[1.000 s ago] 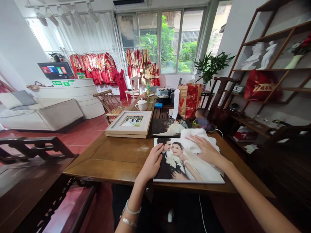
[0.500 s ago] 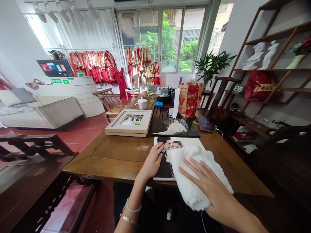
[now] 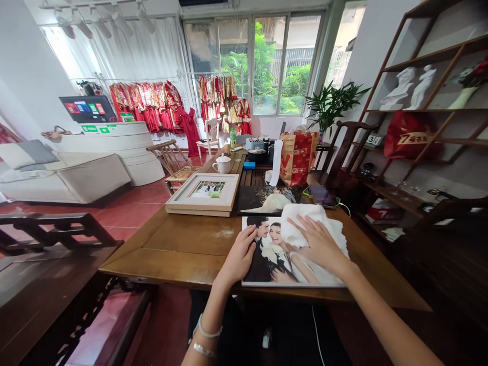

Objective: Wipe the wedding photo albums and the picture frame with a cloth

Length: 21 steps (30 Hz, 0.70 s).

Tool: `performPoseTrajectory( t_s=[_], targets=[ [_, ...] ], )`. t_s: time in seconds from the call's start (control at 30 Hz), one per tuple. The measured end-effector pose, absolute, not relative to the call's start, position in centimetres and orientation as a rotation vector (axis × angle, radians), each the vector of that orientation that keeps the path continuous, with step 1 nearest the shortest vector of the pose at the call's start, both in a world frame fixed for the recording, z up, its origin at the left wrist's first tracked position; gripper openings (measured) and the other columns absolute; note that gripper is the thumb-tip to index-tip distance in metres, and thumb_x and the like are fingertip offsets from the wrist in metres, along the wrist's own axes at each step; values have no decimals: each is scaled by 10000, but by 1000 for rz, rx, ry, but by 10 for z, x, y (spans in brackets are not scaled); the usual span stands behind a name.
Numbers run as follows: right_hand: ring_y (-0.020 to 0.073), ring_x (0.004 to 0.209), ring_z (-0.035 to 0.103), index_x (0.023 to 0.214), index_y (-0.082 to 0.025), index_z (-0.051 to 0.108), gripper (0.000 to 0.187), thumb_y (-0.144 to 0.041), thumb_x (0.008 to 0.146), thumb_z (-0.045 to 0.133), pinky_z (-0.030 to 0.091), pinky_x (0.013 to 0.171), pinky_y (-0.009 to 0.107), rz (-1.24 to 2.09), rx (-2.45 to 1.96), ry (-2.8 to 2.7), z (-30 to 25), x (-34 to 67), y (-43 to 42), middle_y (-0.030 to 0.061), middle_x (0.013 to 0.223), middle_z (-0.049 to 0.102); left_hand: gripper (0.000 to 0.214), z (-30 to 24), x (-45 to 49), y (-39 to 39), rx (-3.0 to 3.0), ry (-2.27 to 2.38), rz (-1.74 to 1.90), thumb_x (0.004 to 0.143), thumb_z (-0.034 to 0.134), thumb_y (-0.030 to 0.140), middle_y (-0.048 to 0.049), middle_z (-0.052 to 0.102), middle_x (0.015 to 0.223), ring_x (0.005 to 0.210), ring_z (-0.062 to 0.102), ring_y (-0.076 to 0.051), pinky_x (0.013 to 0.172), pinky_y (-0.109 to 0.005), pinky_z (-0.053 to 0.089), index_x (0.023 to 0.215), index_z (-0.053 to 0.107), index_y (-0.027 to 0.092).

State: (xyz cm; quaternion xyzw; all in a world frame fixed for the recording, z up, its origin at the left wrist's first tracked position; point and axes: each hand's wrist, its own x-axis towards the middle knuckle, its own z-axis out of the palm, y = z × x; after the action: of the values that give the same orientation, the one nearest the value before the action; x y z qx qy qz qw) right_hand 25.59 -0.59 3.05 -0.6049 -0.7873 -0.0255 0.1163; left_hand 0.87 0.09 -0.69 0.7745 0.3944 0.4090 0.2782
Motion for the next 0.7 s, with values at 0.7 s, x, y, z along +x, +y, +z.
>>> performPoseTrajectory(
  t_s=[0.7],
  targets=[
    [236,1385,195,1426,-330,291,763,-108,716,458,212,1106,492,-13,-1577,-2413,27,270,-61,-9,1505,275,401,-6,9,0,2083,1072,1096,911,398,195,-87,424,1423,1342,345,-209,1137,-482,237,1300,489,231]
  ],
)
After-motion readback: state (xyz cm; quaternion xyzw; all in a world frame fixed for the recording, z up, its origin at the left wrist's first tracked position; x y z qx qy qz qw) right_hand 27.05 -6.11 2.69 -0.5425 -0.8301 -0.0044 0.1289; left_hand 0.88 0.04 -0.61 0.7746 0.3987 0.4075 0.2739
